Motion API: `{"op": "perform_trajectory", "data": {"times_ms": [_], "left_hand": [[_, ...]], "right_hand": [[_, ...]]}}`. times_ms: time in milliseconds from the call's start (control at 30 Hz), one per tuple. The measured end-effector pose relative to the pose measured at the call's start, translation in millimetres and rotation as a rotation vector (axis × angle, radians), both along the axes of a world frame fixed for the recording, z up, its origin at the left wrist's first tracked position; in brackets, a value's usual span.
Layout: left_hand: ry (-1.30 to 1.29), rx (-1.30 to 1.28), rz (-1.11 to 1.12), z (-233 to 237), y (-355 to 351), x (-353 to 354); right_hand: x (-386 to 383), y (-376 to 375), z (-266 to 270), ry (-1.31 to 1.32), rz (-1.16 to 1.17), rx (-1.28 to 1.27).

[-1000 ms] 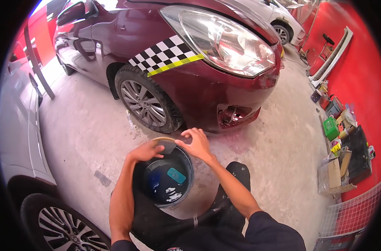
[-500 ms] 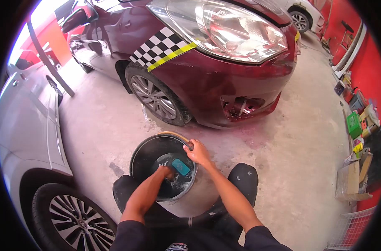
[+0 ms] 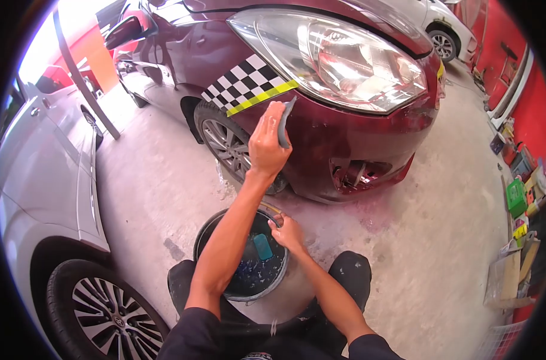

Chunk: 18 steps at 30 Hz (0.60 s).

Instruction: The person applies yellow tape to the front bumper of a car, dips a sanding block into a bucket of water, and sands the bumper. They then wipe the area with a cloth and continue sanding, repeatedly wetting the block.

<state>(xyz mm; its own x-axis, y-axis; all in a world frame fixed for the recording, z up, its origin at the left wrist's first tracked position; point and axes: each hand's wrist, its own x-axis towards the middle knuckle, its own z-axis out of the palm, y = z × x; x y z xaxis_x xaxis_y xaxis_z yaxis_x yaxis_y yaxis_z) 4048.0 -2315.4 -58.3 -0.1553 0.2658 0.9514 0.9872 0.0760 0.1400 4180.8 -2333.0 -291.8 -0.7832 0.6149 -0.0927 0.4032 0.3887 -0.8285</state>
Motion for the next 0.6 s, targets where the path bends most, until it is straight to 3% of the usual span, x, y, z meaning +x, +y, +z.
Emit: {"op": "perform_trajectory", "data": {"times_ms": [133, 233, 400, 600], "left_hand": [[0.065, 0.026, -0.005, -29.8, 29.8, -6.8], [-0.078, -0.201, 0.036, -46.7, 26.7, 2.6], [-0.145, -0.265, 0.239, -30.5, 38.9, 9.6], [-0.268, -0.29, 0.234, -39.9, 30.5, 8.5]], "right_hand": [[-3.0, -0.4, -4.8, -0.002, -0.002, 0.01], [-6.7, -0.2, -9.5, -0.005, 0.007, -0.072], [-9.2, -0.6, -4.3, 0.0, -0.002, -0.062], [-9.6, 3.1, -0.8, -0.004, 0.003, -0.092]]}}
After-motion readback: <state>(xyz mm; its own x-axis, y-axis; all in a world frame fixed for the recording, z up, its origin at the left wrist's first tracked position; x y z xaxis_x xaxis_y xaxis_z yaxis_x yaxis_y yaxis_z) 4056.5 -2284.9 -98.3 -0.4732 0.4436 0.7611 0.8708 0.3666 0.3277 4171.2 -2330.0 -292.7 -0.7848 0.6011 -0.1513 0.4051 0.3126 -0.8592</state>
